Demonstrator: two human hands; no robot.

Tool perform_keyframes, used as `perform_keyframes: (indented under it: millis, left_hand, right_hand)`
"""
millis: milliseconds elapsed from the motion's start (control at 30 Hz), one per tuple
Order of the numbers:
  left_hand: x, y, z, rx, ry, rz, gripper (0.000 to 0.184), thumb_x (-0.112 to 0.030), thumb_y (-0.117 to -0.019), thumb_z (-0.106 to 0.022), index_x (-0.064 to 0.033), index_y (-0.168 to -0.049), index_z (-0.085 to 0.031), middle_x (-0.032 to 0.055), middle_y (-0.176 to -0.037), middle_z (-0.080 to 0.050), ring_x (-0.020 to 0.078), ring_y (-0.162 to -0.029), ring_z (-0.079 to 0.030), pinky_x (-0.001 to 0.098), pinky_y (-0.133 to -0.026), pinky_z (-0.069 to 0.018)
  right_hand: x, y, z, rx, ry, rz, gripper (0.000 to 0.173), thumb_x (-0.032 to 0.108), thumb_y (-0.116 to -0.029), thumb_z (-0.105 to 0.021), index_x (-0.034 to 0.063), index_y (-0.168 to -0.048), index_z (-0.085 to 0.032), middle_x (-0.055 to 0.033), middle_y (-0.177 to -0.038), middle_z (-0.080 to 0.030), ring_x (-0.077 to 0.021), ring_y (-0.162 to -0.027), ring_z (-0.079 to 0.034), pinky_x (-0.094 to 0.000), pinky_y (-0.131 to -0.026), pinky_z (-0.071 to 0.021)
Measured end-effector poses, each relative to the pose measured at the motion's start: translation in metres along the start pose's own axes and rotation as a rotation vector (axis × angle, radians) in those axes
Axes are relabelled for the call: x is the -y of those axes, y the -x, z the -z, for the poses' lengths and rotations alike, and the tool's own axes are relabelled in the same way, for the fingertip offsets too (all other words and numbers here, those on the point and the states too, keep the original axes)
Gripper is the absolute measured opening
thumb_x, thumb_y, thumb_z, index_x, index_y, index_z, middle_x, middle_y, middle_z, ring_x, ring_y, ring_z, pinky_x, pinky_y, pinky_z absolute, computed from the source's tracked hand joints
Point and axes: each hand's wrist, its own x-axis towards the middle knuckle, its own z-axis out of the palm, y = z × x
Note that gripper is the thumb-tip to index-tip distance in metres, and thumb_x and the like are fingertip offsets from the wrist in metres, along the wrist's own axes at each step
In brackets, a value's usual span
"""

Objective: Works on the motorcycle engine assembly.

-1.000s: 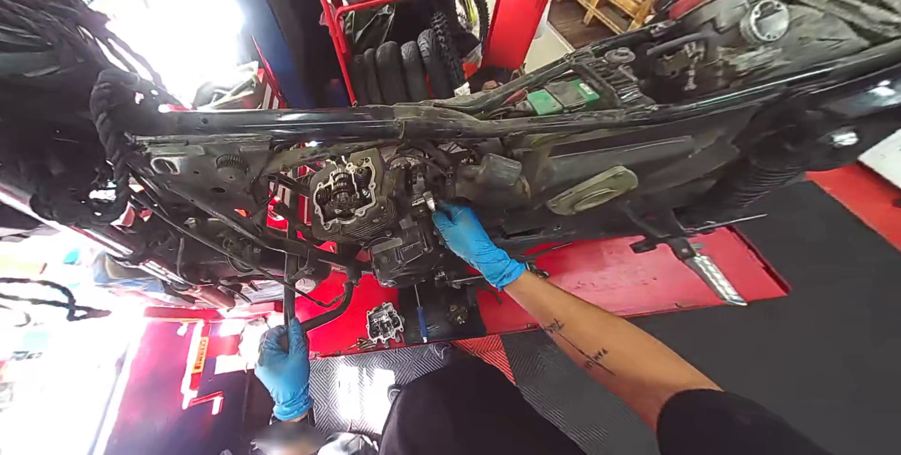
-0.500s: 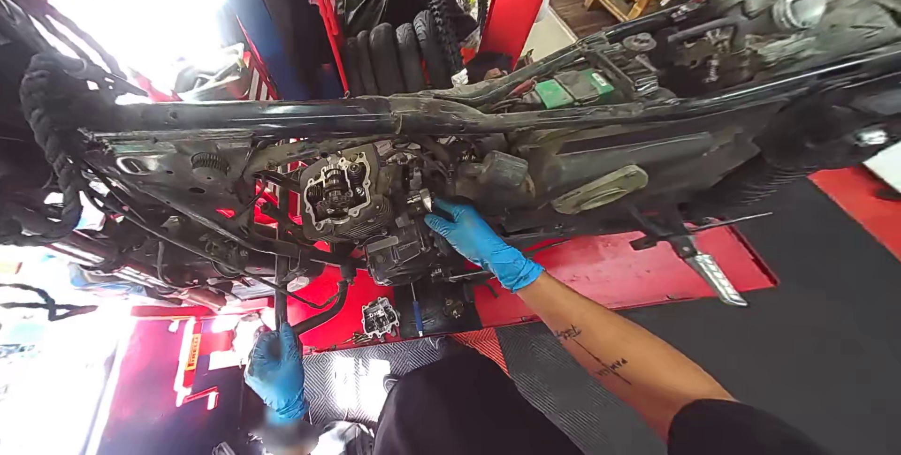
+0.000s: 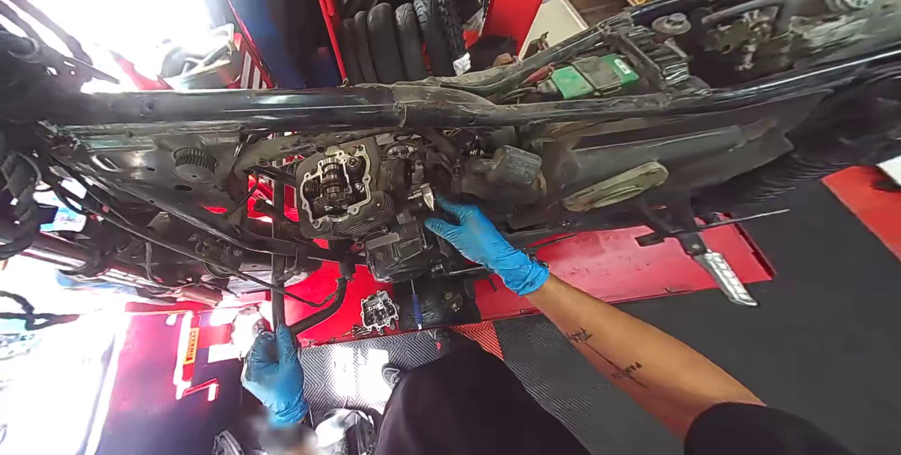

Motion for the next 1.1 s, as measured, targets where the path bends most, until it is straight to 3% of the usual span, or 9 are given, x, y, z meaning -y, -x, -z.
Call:
perform_keyframes:
  millis: [233,333,400,533,667,767,867,1000,1100]
  left_hand:
    - [-0.004,0.001,0.0,-0.025,-0.005,0.002,0.033,-0.024,-0.0943,-0.068,0.0027,-0.075,-0.064,0.0002,-0.061,-0.054,-0.0006,-0.055,-0.051,0.0198,-0.057,-0.0449]
    - [-0.003,0.002,-0.001,-0.032,0.011,0.011,0.033,-0.024,-0.0944,-0.069,0.0024,-0.075,-0.064,-0.0004,-0.061,-0.055,-0.0015,-0.054,-0.051,0.0187,-0.056,-0.0459]
    - [-0.004,0.002,0.0,-0.024,-0.011,0.017,0.034,-0.025,-0.0948,-0.068,0.0037,-0.077,-0.065,0.0024,-0.062,-0.057,0.002,-0.056,-0.053,0.0229,-0.058,-0.0473]
    - [-0.003,0.002,-0.002,-0.039,-0.026,0.011,0.037,-0.028,-0.0953,-0.067,0.0047,-0.077,-0.066,0.0052,-0.065,-0.059,0.003,-0.059,-0.055,0.023,-0.061,-0.0484]
    - [-0.004,0.0,-0.004,-0.045,-0.012,0.031,0.037,-0.028,-0.0951,-0.067,0.0036,-0.076,-0.065,0.004,-0.063,-0.059,0.003,-0.057,-0.055,0.0236,-0.06,-0.0484]
    - [-0.003,0.004,0.0,-0.019,-0.018,0.042,0.035,-0.028,-0.0958,-0.066,0.002,-0.077,-0.066,0.0039,-0.062,-0.059,0.0067,-0.054,-0.055,0.0296,-0.057,-0.0494]
    - [-0.006,0.0,0.001,0.041,0.023,0.049,0.035,-0.029,-0.0991,-0.064,0.0016,-0.082,-0.068,0.0067,-0.062,-0.062,0.0144,-0.053,-0.06,0.0402,-0.056,-0.0531]
    - [-0.006,-0.002,0.005,0.094,-0.05,0.039,0.038,-0.032,-0.1014,-0.063,0.0018,-0.086,-0.071,0.0154,-0.069,-0.066,0.0298,-0.064,-0.064,0.0567,-0.066,-0.0511]
    - [-0.006,-0.003,0.011,0.165,-0.073,0.052,0.039,-0.034,-0.1027,-0.061,0.0014,-0.092,-0.072,0.0192,-0.077,-0.069,0.0361,-0.075,-0.067,0.0621,-0.074,-0.0515]
  right_hand:
    - [0.004,0.0,0.009,0.064,-0.03,-0.036,0.065,0.034,-0.0974,-0.07,0.0075,-0.153,-0.049,-0.0135,-0.142,-0.061,-0.0106,-0.123,-0.061,-0.0272,-0.106,-0.0479]
    - [0.018,0.0,0.006,0.044,-0.023,-0.055,0.06,0.034,-0.0962,-0.072,0.0051,-0.146,-0.055,-0.0133,-0.126,-0.068,-0.0121,-0.108,-0.065,-0.0305,-0.098,-0.0517]
    - [0.014,-0.001,0.003,0.023,-0.012,-0.024,0.059,0.034,-0.0955,-0.071,0.0047,-0.145,-0.057,-0.0137,-0.129,-0.068,-0.0137,-0.114,-0.066,-0.0331,-0.102,-0.0523]
    - [-0.006,0.001,-0.003,-0.02,-0.011,0.05,0.068,0.035,-0.0969,-0.069,0.0031,-0.153,-0.047,-0.0162,-0.142,-0.062,-0.0142,-0.123,-0.063,-0.0303,-0.107,-0.0488]
    - [-0.009,0.0,-0.014,-0.17,0.121,0.14,0.059,0.034,-0.0975,-0.064,0.0029,-0.147,-0.055,-0.0182,-0.144,-0.06,-0.0214,-0.135,-0.056,-0.0376,-0.116,-0.0426]
    - [-0.001,0.008,-0.036,-0.316,0.277,0.1,0.05,0.026,-0.0994,-0.055,0.0018,-0.144,-0.058,-0.0206,-0.139,-0.063,-0.0316,-0.132,-0.058,-0.047,-0.114,-0.0436]
    - [0.016,0.007,-0.05,-0.407,0.388,-0.018,0.049,0.024,-0.1027,-0.047,0.0047,-0.147,-0.054,-0.0203,-0.126,-0.069,-0.0357,-0.119,-0.066,-0.0532,-0.102,-0.0512]
    - [0.025,0.011,-0.054,-0.4,0.46,-0.079,0.048,0.029,-0.103,-0.044,0.004,-0.143,-0.055,-0.0211,-0.116,-0.071,-0.0382,-0.111,-0.069,-0.0575,-0.093,-0.0537]
    - [0.027,0.011,-0.057,-0.399,0.458,-0.119,0.049,0.038,-0.1038,-0.044,0.003,-0.135,-0.059,-0.0206,-0.116,-0.071,-0.038,-0.112,-0.068,-0.0581,-0.093,-0.0532]
